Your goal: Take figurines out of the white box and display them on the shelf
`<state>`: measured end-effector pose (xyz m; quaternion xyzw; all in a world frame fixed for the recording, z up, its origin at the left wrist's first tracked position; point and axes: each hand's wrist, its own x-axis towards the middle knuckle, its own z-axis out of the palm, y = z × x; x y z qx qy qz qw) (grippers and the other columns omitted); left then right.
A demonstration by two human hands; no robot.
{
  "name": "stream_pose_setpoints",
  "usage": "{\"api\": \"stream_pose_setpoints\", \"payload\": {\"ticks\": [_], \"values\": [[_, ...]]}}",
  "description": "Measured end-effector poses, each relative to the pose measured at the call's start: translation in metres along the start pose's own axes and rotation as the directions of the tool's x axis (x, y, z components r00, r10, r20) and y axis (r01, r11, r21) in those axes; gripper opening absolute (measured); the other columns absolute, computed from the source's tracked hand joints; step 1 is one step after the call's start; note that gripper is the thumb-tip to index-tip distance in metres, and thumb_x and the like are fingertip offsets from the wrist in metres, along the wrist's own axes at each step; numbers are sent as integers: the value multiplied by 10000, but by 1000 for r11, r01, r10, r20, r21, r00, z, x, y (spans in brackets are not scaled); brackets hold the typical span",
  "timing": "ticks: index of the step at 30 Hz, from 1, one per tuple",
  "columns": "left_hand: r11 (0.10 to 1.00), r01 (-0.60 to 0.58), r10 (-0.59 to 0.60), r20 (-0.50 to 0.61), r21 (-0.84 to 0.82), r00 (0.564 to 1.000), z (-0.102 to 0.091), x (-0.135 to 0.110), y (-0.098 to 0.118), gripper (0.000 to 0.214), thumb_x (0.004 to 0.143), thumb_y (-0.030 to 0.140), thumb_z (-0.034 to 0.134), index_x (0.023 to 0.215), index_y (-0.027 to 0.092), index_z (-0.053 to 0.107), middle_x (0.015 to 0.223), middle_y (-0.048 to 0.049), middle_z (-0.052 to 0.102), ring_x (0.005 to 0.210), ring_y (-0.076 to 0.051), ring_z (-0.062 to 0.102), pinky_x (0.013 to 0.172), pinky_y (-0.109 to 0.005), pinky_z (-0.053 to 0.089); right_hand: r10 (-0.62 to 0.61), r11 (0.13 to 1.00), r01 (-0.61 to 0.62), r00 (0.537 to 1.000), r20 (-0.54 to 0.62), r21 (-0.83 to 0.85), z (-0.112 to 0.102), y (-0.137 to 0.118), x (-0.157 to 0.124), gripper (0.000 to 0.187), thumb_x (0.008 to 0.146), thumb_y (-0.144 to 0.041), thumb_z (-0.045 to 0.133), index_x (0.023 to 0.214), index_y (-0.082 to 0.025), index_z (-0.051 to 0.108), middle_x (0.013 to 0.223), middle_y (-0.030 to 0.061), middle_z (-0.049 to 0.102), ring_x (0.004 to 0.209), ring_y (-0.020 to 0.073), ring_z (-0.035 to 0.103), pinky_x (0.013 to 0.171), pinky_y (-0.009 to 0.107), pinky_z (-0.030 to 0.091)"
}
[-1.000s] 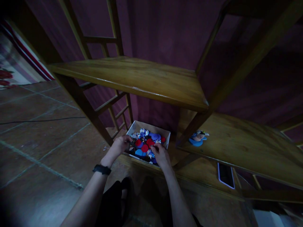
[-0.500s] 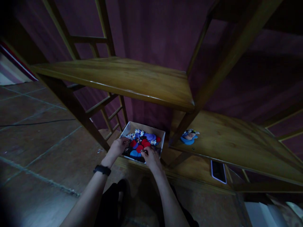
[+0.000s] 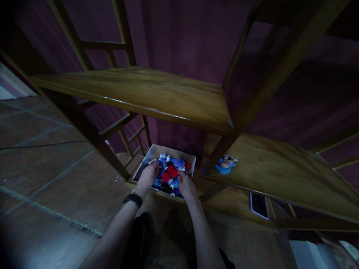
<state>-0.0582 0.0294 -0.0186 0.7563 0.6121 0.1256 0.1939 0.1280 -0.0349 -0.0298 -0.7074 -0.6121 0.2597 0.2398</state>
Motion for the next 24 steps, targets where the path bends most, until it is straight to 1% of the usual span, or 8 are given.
{"api": "stream_pose_setpoints", "payload": {"ticks": [7, 11, 14, 16, 18, 20, 22, 24], "values": [[982, 186, -179, -156, 31, 971, -12, 0, -10, 281, 840, 278, 467, 1081, 186, 581, 982, -116, 631, 851, -216, 616, 703, -276, 436, 10, 1000, -10, 1000, -24, 10, -4, 8, 2, 305, 845, -185, 409, 1078, -216, 602, 1101, 49, 607, 1015, 155, 565, 881, 258, 407], [992, -25, 30, 33, -123, 999, -6, 3, -5, 228, 806, 209, 512, 1000, 212, 630, 857, -27, 667, 798, -146, 607, 717, -225, 429, -51, 987, 40, 996, -68, -155, -12, 9, 3, 328, 837, -132, 406, 1067, -236, 616, 1108, 42, 599, 1039, 162, 534, 911, 264, 379], [962, -221, 250, 195, -158, 948, 8, 1, 4, 224, 731, 162, 590, 933, 231, 657, 840, 3, 663, 824, -140, 595, 767, -227, 426, -149, 945, 126, 987, -54, -302, -15, 8, 2, 345, 839, -112, 397, 1066, -235, 626, 1100, 54, 611, 1109, 194, 473, 960, 306, 342], [956, -277, 292, 231, -97, 928, 13, -2, 9, 223, 675, 168, 655, 889, 229, 663, 877, -11, 658, 911, -167, 580, 831, -252, 417, -210, 916, 193, 978, -9, -350, -12, 7, 0, 344, 836, -119, 411, 1087, -228, 619, 1128, 61, 606, 1163, 211, 427, 990, 331, 320], [970, -244, 236, 197, 15, 951, 11, -7, 10, 214, 691, 183, 649, 905, 198, 650, 926, -57, 650, 959, -195, 572, 863, -284, 413, -254, 897, 245, 967, 23, -368, -7, 5, -2, 358, 824, -125, 438, 1133, -215, 594, 1196, 66, 575, 1211, 219, 382, 1024, 353, 290], [983, -115, 95, 140, 143, 986, 6, -11, 8, 210, 760, 216, 581, 956, 156, 626, 947, -110, 643, 947, -221, 587, 844, -321, 430, -275, 887, 268, 961, 35, -375, 0, 5, -4, 387, 802, -132, 475, 1174, -195, 561, 1251, 79, 539, 1228, 225, 366, 1053, 379, 254], [975, 7, -35, 121, 224, 992, 0, -13, 4, 239, 799, 247, 533, 1000, 138, 604, 974, -141, 638, 938, -243, 601, 813, -343, 448, -271, 886, 268, 961, 46, -377, 4, 5, -5, 421, 777, -143, 515, 1197, -176, 532, 1253, 97, 530, 1215, 228, 382, 1070, 403, 224], [965, 33, -76, 158, 260, 984, -4, -15, 3, 250, 800, 252, 533, 1016, 143, 595, 1013, -146, 635, 970, -251, 600, 811, -343, 454, -257, 890, 259, 965, 57, -376, 6, 5, -5, 443, 759, -157, 544, 1201, -166, 511, 1206, 104, 548, 1185, 230, 412, 1073, 419, 208]]}}
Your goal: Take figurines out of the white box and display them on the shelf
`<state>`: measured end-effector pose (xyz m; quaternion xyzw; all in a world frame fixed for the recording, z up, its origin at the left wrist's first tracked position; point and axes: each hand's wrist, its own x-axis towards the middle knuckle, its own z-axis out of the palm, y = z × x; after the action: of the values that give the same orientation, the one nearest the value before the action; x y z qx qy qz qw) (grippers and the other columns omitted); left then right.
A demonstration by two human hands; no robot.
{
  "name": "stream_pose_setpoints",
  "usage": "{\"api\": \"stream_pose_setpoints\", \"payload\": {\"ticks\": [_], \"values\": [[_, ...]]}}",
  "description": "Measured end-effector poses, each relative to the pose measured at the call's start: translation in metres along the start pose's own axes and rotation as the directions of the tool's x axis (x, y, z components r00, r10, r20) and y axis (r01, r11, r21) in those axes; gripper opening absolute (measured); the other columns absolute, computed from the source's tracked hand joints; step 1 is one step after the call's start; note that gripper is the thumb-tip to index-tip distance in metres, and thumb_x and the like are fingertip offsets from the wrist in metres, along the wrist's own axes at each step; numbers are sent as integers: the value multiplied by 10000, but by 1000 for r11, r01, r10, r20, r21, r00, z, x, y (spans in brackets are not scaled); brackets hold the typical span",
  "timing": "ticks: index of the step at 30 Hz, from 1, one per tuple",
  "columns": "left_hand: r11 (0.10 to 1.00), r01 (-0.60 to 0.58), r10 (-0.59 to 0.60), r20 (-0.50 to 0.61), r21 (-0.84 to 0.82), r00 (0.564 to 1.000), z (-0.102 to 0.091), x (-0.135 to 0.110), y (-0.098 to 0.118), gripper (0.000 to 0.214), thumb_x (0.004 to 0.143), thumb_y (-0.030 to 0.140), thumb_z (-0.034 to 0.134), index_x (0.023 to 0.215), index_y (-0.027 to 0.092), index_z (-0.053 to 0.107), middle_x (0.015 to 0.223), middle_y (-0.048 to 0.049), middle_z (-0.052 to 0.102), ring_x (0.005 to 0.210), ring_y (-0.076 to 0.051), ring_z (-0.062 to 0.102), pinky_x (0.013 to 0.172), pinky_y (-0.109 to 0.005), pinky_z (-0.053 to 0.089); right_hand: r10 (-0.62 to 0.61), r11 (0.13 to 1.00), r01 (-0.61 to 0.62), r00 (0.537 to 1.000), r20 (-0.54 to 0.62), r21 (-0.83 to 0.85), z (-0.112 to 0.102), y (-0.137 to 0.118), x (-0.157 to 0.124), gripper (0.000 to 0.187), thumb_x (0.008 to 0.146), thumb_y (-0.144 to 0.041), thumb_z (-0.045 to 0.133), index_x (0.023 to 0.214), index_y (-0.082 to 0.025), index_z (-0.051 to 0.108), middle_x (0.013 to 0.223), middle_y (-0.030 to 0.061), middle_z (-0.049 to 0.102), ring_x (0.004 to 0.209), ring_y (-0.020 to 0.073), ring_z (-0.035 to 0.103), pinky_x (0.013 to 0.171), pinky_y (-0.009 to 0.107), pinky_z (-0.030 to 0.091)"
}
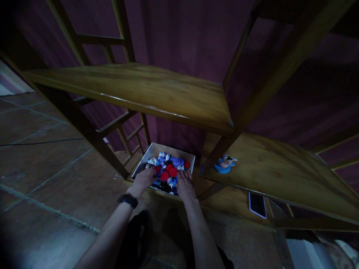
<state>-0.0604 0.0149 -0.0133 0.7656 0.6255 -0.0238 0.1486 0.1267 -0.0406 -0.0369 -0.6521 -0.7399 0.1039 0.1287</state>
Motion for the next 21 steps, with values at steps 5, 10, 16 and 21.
{"api": "stream_pose_setpoints", "payload": {"ticks": [5, 10, 16, 21], "values": [[998, 10, -14, 63, 61, 998, -1, -1, 8, 266, 812, 138, 466, 1048, 115, 586, 1009, -170, 644, 967, -243, 617, 801, -346, 467, 3, 1000, -2, 1000, 10, -12, -2, -4, -1, 375, 748, -175, 580, 1113, -258, 556, 1114, 62, 555, 1112, 236, 454, 1052, 428, 224], [995, 35, -41, 60, 93, 997, 4, -2, 13, 281, 826, 124, 425, 1053, 77, 584, 1015, -194, 638, 982, -270, 613, 792, -361, 468, 2, 999, -2, 1000, 18, -44, 5, -8, -3, 372, 738, -214, 624, 1106, -249, 584, 1248, 96, 480, 1205, 280, 369, 1072, 471, 155], [996, 47, -43, -53, 72, 998, 10, -3, 10, 325, 884, 170, 317, 1034, 92, 594, 942, -186, 641, 929, -271, 628, 750, -362, 469, 41, 999, -40, 999, 19, -30, 6, -13, 0, 381, 715, -174, 595, 1091, -224, 562, 1228, 109, 490, 1175, 289, 391, 1044, 471, 211], [986, -72, 57, -97, -154, 994, 4, 6, 17, 245, 860, 211, 395, 902, 149, 628, 828, -97, 656, 810, -199, 627, 717, -292, 453, 34, 997, -34, 999, -5, 70, -4, -13, 1, 393, 699, -42, 471, 1057, -198, 515, 1116, 86, 547, 1094, 223, 463, 986, 379, 312]]}}
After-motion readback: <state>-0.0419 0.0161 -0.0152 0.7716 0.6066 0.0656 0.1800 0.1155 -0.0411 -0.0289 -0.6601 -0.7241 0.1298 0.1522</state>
